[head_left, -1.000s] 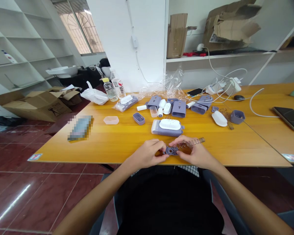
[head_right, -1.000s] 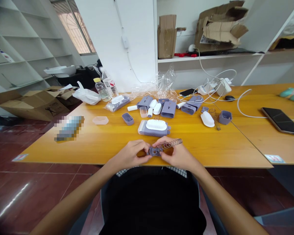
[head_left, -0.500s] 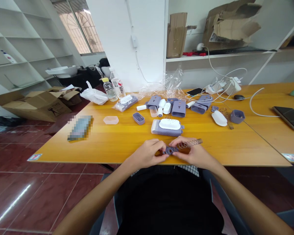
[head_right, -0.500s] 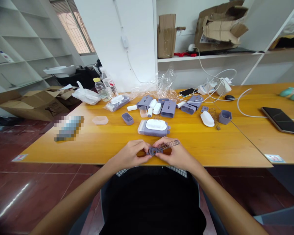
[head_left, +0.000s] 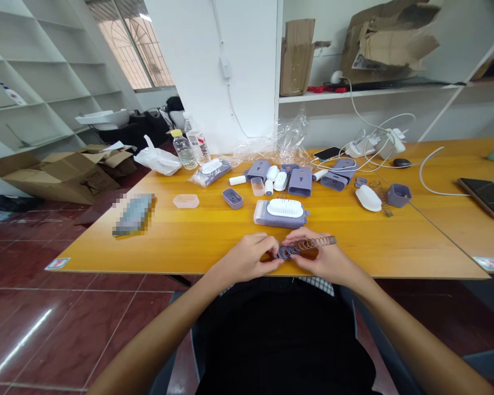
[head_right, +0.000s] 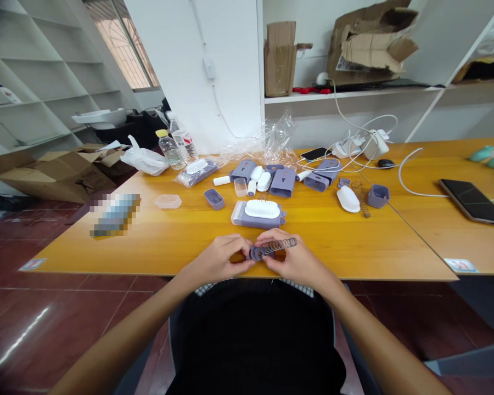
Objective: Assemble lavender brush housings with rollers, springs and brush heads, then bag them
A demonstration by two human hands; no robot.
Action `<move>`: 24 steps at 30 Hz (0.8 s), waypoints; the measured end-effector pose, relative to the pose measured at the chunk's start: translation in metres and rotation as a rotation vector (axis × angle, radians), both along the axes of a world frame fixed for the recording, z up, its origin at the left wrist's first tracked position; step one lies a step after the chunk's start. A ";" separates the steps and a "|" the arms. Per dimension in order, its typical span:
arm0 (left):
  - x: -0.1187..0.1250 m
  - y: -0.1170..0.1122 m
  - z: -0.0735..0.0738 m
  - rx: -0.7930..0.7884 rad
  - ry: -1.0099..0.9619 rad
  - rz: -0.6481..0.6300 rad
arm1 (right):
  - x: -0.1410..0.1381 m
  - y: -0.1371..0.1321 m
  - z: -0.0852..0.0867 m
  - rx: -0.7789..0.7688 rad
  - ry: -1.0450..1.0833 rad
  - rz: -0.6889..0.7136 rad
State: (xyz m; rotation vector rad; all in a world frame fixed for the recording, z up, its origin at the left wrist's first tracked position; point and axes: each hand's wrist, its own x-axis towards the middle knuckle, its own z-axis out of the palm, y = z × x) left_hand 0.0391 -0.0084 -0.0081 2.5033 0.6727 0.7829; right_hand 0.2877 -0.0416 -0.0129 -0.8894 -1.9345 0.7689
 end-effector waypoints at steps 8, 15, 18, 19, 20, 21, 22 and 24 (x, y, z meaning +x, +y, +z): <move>0.000 0.001 -0.002 0.010 0.023 0.001 | -0.001 -0.001 -0.001 -0.021 -0.084 -0.026; 0.000 0.001 -0.002 0.002 0.023 -0.005 | -0.001 0.000 -0.003 -0.058 -0.082 -0.052; 0.000 0.001 -0.002 -0.006 0.027 -0.007 | -0.001 0.000 -0.004 -0.076 -0.087 -0.058; 0.000 0.001 -0.002 -0.006 0.029 -0.005 | -0.001 0.000 -0.005 -0.077 -0.098 -0.061; 0.000 0.001 -0.002 -0.003 0.030 -0.002 | -0.001 0.000 -0.006 -0.073 -0.112 -0.068; 0.000 0.001 -0.003 0.000 0.030 -0.001 | -0.001 0.000 -0.007 -0.060 -0.128 -0.078; 0.000 0.001 -0.003 0.002 0.031 0.000 | -0.001 0.000 -0.008 -0.040 -0.144 -0.089; 0.000 0.001 -0.003 0.001 0.031 0.000 | -0.001 0.000 -0.010 0.006 -0.163 -0.107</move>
